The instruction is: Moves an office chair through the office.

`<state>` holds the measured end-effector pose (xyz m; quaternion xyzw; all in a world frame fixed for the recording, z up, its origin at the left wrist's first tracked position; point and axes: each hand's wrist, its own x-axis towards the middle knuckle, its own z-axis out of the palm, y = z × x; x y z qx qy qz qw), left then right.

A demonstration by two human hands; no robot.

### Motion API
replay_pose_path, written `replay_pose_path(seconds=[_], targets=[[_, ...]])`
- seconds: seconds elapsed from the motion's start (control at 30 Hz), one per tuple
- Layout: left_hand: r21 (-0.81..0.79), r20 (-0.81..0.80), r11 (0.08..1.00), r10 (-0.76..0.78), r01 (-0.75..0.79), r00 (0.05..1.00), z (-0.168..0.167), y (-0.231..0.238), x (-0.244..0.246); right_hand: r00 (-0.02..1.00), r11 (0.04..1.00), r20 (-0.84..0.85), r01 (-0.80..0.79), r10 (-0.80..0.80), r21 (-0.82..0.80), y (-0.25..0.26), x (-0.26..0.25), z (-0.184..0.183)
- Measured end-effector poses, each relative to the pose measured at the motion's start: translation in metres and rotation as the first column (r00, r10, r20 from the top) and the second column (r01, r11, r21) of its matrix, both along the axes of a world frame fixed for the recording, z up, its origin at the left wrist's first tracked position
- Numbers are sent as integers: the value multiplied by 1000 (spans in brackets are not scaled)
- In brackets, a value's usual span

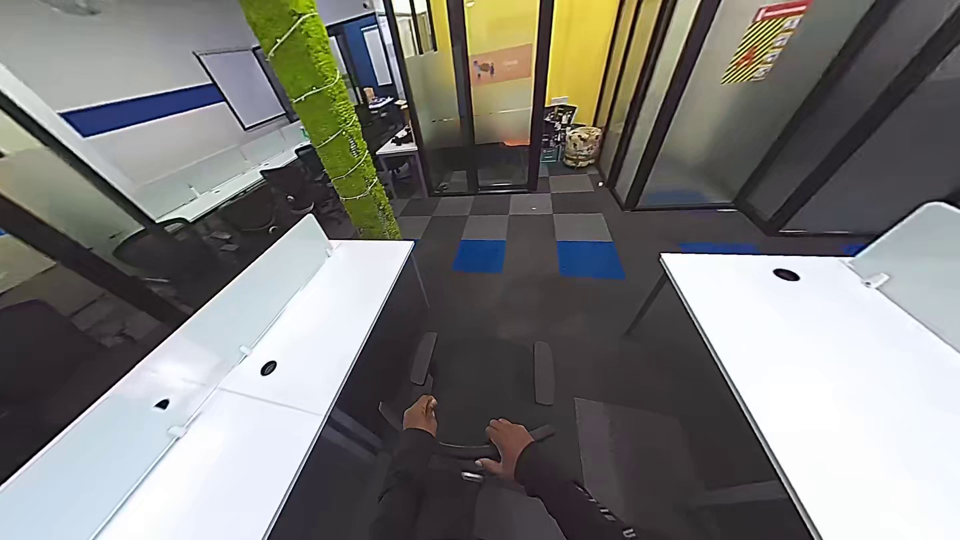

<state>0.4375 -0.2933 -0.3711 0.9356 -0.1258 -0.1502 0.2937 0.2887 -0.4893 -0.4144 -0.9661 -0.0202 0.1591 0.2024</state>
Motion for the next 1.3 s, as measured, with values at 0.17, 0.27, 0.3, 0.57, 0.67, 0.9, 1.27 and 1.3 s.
replay_pose_path(seconds=[0.17, 0.27, 0.3, 0.57, 0.67, 0.9, 1.27, 1.3], targets=[[430, -72, 868, -240, 247, 968, -28, -23, 52, 994, 996, -66, 82, -83, -16, -36, 39, 1], [454, 16, 824, -387, 339, 922, -58, -37, 74, 987, 993, -116, 107, -113, -52, -60, 66, 4], [449, 65, 828, -405, 335, 912, -62, -45, 83, 984, 991, -132, 114, -122, -66, -68, 76, 5], [415, 114, 829, -457, 375, 882, -62, -124, 175, 958, 968, -203, 166, -204, -190, -140, 172, 3], [453, 5, 784, -479, 426, 878, -51, -161, 223, 946, 958, -215, 199, -243, -208, -167, 216, 6], [471, -82, 709, -557, 525, 827, -45, -241, 335, 915, 921, -209, 289, -346, -260, -227, 311, 4], [548, -4, 770, -389, 327, 921, -55, -367, 481, 868, 873, -202, 387, -453, -296, -326, 452, 4], [543, -16, 766, -399, 343, 917, -57, -378, 495, 864, 869, -199, 398, -462, -293, -336, 464, 4]])
